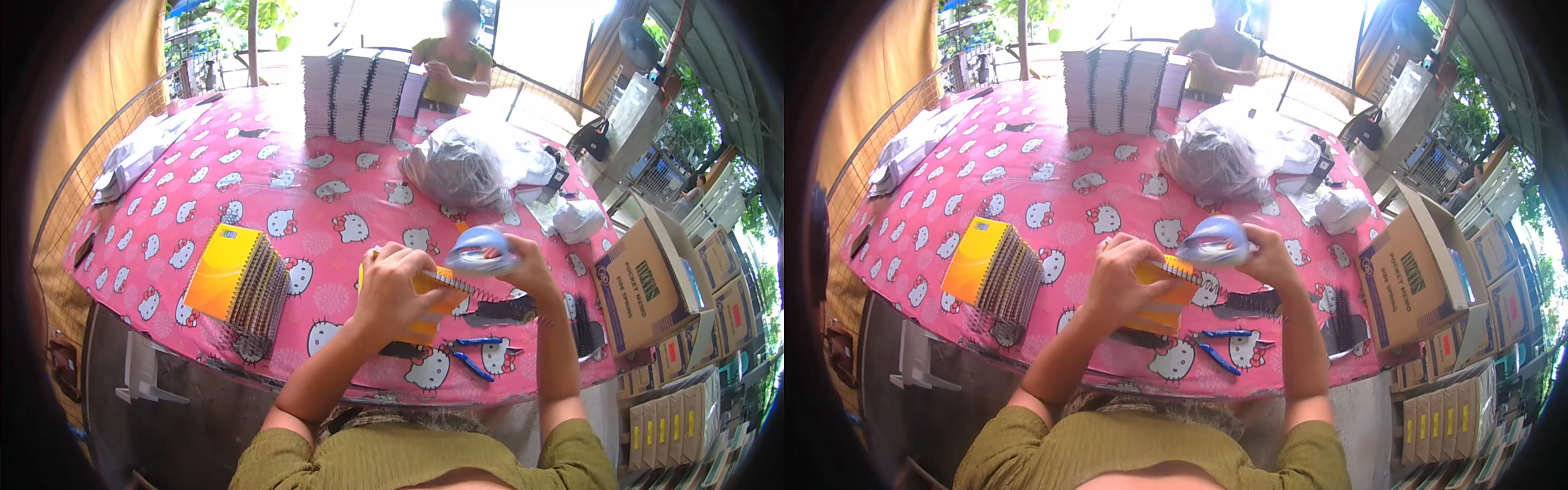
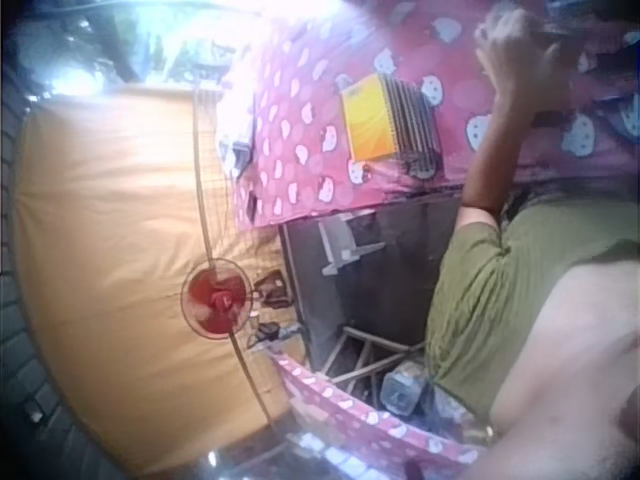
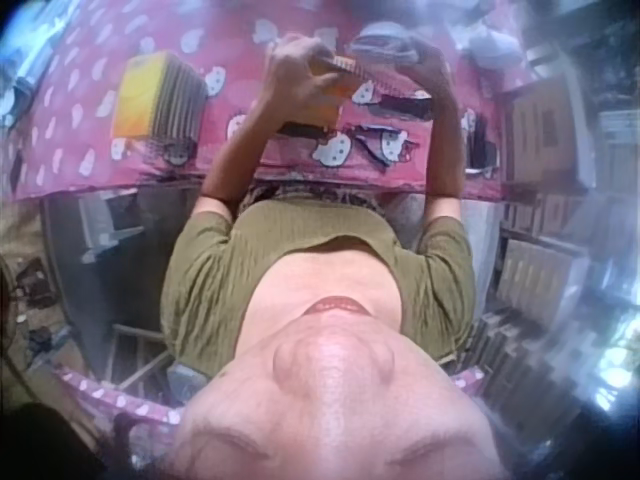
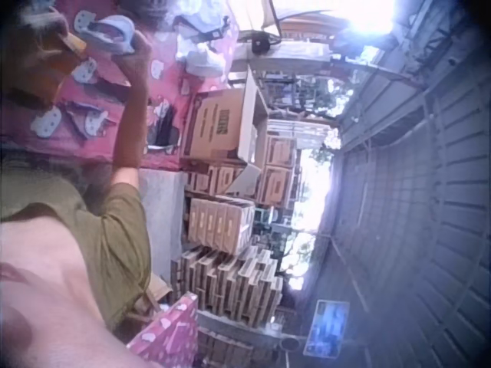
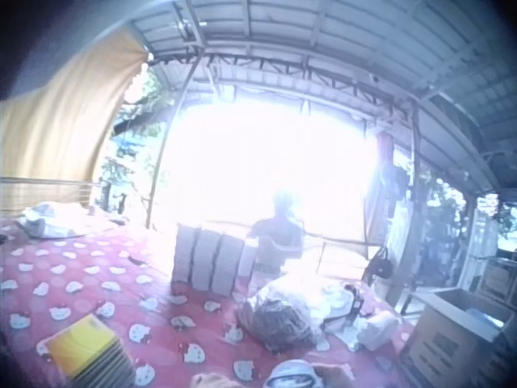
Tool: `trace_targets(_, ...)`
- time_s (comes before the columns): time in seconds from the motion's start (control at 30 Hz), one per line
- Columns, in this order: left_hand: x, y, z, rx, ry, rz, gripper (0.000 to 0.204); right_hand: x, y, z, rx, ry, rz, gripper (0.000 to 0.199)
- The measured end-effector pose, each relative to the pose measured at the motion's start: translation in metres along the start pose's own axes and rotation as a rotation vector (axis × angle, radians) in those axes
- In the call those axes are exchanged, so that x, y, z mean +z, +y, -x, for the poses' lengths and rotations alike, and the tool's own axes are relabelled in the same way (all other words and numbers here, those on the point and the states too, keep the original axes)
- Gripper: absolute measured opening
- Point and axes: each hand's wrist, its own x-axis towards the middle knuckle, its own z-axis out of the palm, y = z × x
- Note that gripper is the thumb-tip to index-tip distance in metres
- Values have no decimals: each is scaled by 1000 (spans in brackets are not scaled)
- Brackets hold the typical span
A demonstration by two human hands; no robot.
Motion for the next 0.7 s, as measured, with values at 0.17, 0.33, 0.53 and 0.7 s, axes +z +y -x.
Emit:
trace_targets(0.17,-6,2,-3,-44,149,104,43,6,-10,-8,-192,-75,-109,27)
trace_targets(0.33,-10,-18,8,-195,215,400,43,14,-12,-20,-48,-101,-304,32)
trace_targets(0.53,-7,-26,24,-354,306,1006,35,26,-12,-30,-25,-60,-443,32)
trace_targets(0.7,-11,-37,28,-374,262,955,37,34,-19,-43,-89,56,133,37)
